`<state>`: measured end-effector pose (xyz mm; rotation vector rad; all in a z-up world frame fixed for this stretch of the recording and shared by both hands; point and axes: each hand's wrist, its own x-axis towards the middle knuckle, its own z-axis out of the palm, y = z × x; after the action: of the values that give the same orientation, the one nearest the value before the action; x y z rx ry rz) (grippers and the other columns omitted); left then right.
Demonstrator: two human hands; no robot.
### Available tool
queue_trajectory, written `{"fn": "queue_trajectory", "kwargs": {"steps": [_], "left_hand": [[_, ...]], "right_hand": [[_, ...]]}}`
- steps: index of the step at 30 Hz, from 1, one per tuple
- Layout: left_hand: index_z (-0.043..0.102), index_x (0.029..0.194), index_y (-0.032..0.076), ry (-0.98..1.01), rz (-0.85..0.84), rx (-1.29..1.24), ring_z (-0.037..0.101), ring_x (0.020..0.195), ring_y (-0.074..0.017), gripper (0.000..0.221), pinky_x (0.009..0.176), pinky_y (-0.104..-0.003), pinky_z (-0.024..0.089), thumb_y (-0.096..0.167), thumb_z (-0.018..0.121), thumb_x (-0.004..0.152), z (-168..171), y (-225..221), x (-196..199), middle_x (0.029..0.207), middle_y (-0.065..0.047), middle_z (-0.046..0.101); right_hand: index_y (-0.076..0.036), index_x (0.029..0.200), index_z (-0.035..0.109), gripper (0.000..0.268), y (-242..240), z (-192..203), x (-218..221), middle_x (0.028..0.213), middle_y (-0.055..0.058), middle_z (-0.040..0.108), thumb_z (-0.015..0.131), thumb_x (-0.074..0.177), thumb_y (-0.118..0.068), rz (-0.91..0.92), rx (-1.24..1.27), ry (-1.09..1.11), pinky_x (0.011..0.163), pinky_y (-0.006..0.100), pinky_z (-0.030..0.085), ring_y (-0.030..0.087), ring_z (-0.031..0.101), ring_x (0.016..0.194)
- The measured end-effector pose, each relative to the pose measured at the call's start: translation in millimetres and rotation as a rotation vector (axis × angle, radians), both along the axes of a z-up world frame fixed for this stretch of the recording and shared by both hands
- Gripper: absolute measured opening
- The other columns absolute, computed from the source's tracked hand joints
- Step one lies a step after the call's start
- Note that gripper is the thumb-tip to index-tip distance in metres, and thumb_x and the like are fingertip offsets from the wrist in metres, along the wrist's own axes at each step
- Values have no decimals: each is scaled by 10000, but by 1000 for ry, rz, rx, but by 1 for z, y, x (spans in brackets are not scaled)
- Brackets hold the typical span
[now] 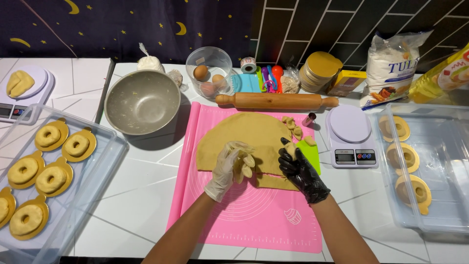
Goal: The person is taking pieces of dough from a larger sheet, rolling them into balls, and shaping them into donuts before placing them in a tray.
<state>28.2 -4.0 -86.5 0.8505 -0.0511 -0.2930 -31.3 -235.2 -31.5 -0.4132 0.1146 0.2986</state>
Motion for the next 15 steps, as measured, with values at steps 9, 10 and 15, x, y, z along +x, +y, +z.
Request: {"fn": "queue_trajectory", "kwargs": {"steps": [9, 10, 15], "left_hand": [[498, 1256, -96, 3, -26, -27, 662, 423, -377, 350, 208, -317, 440, 178, 509, 1038, 0, 0, 1, 803, -382, 660], [499, 1247, -93, 17, -13, -45, 655, 409, -377, 338, 203, -319, 440, 173, 501, 1040, -4, 0, 3, 817, -389, 659], [508, 1251, -104, 4, -3, -28, 660, 410, -380, 352, 205, -317, 445, 174, 516, 1036, -6, 0, 2, 839, -393, 664]], "right_hand": [[-150, 818, 440, 482, -12, -15, 1, 438, -55, 260, 419, 1086, -550, 143, -34, -84, 369, 175, 223, 78, 288, 349], [-150, 833, 447, 515, -12, -19, 1, 533, -24, 290, 440, 1047, -619, 118, -66, -116, 418, 218, 261, 120, 328, 443], [-158, 694, 400, 631, 13, 26, -9, 627, 9, 289, 405, 1018, -699, -25, -136, -203, 514, 301, 282, 193, 327, 595]]}}
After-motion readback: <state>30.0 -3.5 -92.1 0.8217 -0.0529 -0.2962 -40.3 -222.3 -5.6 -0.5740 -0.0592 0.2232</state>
